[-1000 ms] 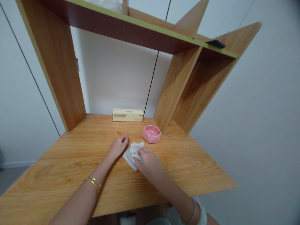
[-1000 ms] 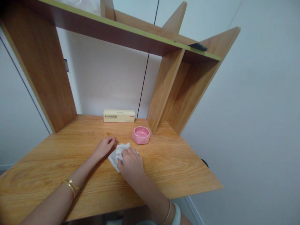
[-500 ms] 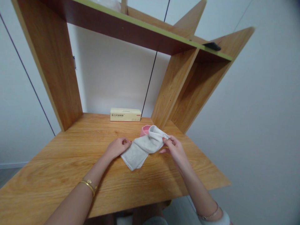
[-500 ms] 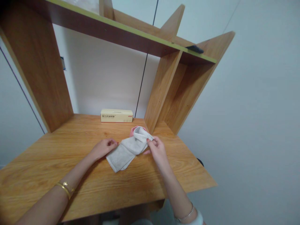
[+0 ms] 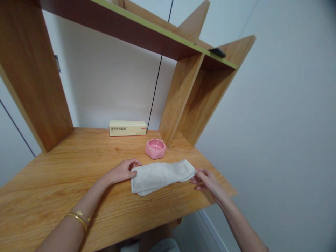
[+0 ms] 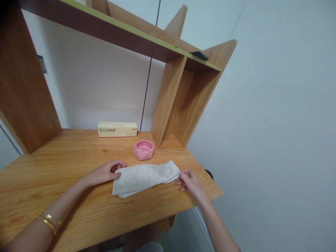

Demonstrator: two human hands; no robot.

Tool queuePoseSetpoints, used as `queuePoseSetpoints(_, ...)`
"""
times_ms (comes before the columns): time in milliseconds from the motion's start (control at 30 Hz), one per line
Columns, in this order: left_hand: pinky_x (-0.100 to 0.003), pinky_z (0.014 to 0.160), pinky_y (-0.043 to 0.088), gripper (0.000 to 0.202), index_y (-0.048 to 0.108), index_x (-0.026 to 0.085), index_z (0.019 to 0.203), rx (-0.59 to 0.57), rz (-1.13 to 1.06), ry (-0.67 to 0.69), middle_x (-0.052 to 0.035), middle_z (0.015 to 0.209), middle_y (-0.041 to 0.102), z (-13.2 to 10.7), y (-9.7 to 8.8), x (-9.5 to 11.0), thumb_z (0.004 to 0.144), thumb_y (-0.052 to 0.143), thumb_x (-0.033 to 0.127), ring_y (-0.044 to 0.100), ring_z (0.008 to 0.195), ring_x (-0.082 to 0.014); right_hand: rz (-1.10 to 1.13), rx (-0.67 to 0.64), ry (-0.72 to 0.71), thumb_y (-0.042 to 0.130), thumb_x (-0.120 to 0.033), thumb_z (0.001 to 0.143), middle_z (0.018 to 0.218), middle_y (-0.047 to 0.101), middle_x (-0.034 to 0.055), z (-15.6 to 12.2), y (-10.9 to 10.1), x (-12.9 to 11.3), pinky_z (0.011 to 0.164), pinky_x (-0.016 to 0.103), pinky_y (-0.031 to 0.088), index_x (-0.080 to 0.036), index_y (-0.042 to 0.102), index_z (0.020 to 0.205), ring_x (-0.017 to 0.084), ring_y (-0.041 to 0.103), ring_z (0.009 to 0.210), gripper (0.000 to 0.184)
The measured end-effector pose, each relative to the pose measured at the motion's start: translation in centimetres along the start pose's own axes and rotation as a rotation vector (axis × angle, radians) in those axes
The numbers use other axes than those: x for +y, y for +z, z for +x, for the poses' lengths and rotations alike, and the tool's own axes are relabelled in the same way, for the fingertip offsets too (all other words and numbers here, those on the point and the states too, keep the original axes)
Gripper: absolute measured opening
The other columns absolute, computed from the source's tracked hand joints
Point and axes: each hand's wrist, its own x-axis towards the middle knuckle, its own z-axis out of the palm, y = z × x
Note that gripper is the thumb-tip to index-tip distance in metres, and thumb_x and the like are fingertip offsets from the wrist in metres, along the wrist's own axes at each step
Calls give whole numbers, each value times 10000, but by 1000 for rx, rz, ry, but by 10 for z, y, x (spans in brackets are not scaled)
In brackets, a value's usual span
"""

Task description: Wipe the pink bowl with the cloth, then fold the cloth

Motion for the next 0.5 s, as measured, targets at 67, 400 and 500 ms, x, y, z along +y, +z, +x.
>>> queuePoseSetpoints(67,-233,587,368,342,575,149,898,-8,-18,-3,24,648,482,-1,0,1,575,479,209,447,617,-133,-126,39,6,507,-273,657,669,603,38,2,-8,2,396,194,377,-183,503,757,135,570,577,135)
queuePoseSetpoints(400,-239,611,373,384,540,142,955,-27,-137,1,15,690,475,-2,-4,-2,591,462,236,460,663,-141,-453,-151,-159,556,-507,645,475,455,-25,39,1,9,437,231,244,-166,492,545,90,376,450,361)
queuePoseSetpoints(500,-247,626,387,383,523,154,969,8,-208,18,3,726,492,-1,-5,-4,600,469,238,475,688,-144,-360,-185,-148,600,-428,600,491,435,-47,44,8,11,442,215,251,-171,472,573,77,362,456,288)
